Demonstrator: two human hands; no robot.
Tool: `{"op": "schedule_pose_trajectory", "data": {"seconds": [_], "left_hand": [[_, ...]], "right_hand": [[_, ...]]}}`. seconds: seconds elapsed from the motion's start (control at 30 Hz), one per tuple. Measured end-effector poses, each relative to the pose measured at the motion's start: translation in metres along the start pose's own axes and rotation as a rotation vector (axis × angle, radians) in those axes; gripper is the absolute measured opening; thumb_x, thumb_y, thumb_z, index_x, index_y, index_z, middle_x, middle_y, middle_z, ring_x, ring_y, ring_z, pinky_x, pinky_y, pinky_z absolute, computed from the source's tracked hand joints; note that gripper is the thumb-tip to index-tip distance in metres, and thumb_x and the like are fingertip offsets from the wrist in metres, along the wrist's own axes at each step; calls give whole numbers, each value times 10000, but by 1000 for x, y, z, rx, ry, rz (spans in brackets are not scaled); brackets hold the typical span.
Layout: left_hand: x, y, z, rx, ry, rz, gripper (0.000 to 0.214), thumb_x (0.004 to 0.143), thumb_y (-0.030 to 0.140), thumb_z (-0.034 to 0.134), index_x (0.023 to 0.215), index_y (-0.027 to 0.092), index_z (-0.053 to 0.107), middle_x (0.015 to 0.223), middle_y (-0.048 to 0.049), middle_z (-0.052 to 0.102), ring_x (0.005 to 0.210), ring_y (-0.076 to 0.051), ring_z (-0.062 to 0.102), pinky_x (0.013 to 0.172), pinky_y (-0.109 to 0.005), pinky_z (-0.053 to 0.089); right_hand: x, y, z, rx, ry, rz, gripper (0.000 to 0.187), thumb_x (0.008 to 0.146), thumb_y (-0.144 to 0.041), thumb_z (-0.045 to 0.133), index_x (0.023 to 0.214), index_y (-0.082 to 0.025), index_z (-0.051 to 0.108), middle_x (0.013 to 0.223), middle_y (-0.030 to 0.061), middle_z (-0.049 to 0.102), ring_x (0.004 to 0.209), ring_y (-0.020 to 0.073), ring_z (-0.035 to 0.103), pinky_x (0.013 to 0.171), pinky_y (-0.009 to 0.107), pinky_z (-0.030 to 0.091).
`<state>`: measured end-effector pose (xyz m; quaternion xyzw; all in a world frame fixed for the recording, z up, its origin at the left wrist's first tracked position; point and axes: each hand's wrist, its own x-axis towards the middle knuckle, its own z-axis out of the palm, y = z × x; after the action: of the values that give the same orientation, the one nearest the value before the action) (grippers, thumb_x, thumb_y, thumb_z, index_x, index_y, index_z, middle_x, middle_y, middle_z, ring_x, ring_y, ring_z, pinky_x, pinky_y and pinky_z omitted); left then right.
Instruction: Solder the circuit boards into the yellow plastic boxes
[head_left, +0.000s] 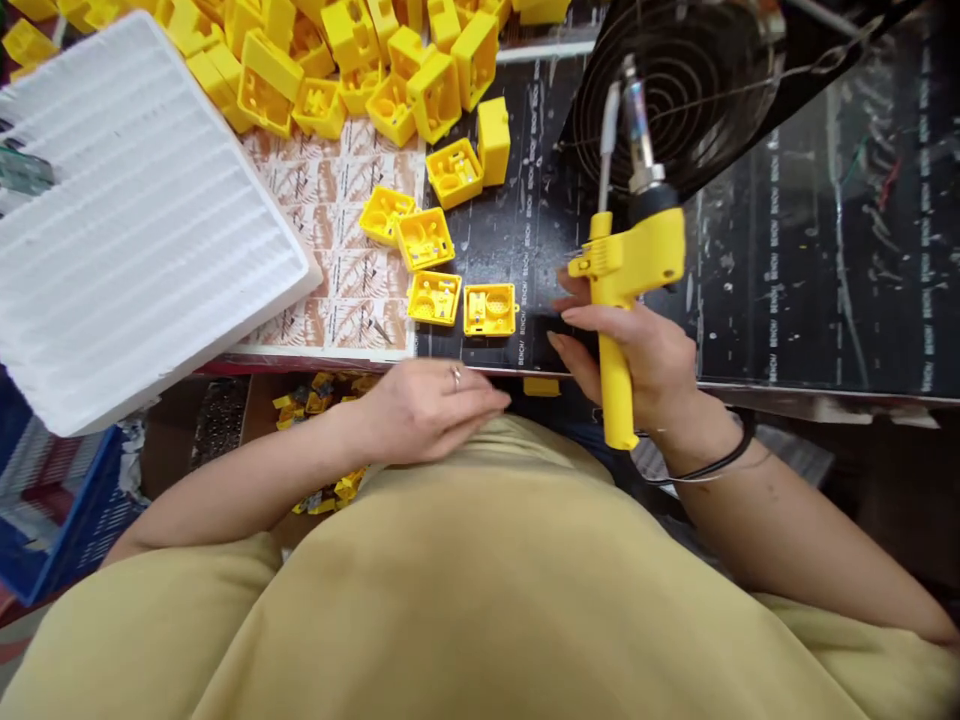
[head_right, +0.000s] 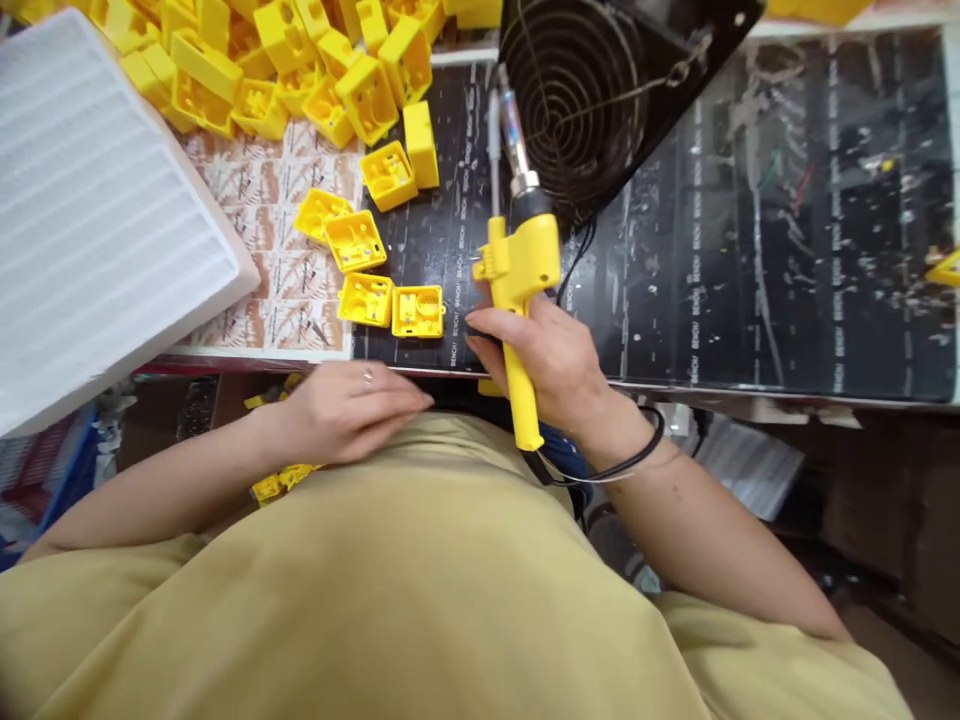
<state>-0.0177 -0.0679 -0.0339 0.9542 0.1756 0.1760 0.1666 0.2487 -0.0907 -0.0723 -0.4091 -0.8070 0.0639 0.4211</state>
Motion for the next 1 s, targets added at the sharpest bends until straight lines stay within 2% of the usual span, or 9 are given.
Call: {"op": "schedule_pose_trajectory", "data": {"seconds": [0.1, 0.17, 0.27, 0.4, 0.5, 0.6, 0.7, 0.83, 1.0], "left_hand": [[-1, 9, 32, -159, -492, -251, 355, 1065, 300, 471, 1327, 189, 684, 1225, -72, 782, 1062, -199, 770, 924, -292, 612], [10, 14, 58, -120, -660, -442, 505, 1067, 365, 483, 1546, 205, 496, 1435, -119, 669, 1265, -275, 690, 1045, -389, 578], [30, 22, 91, 2, -625, -514, 585, 1079, 411, 440, 1628, 228, 354, 1511, -155, 597, 1360, -330, 614, 1081, -468, 545], [40, 30, 108, 59, -540, -530, 489, 1064, 260, 402, 1542, 174, 461, 1306, -193, 713, 1162, -339, 724, 943, -475, 591], [36, 36, 94, 54, -535, -539, 413, 1019, 211, 465, 1414, 138, 564, 1125, -177, 774, 1043, -349, 765, 887, -475, 601], [35, 44, 61, 34, -487, -550, 355, 1031, 307, 485, 1334, 159, 595, 1088, -126, 790, 1009, -333, 772, 862, -456, 602], [41, 49, 26, -67, -298, -564, 324, 1018, 357, 538, 1257, 159, 632, 1062, -100, 791, 937, -267, 769, 823, -366, 580], [48, 43, -3, -175, -142, -524, 330, 972, 354, 631, 1226, 148, 668, 885, -45, 779, 766, -193, 726, 732, -282, 521], [32, 18, -20, 211, 18, -618, 408, 986, 316, 595, 1357, 146, 602, 917, -60, 773, 884, -240, 736, 762, -315, 502]], "right_hand": [[0, 2, 0, -8, 4, 7, 492, 935, -118, 662, 1352, -358, 558, 1136, 4, 744, 988, 231, 749, 844, 369, 652], [2, 1, -1, -29, 13, 17, 466, 948, -125, 648, 1341, -363, 568, 1164, 1, 746, 977, 233, 751, 851, 381, 654], [3, -4, -7, -68, -7, 24, 481, 961, -130, 638, 1359, -383, 544, 1274, -5, 715, 1006, 225, 747, 896, 391, 647], [-5, -14, -22, -106, -28, 12, 574, 936, -123, 681, 1407, -395, 498, 1342, 15, 681, 1118, 252, 721, 979, 445, 627], [-16, -24, -34, -100, -34, -40, 658, 895, -152, 752, 1446, -378, 473, 1369, 42, 666, 1120, 275, 721, 935, 454, 642], [-24, -35, -43, -63, -91, -131, 688, 859, -276, 821, 1454, -339, 481, 1301, 70, 696, 1092, 295, 728, 858, 440, 653], [-26, -47, -47, -36, -158, -200, 645, 885, -418, 783, 1444, -281, 492, 1154, 100, 731, 1044, 320, 735, 803, 452, 648], [-17, -51, -41, -76, -92, -229, 454, 943, -272, 720, 1363, -294, 548, 1059, 55, 748, 944, 266, 755, 721, 364, 642], [-1, -28, -19, -165, 62, -170, 314, 957, -218, 690, 1251, -262, 588, 1193, 77, 736, 975, 237, 756, 755, 322, 646]]}}
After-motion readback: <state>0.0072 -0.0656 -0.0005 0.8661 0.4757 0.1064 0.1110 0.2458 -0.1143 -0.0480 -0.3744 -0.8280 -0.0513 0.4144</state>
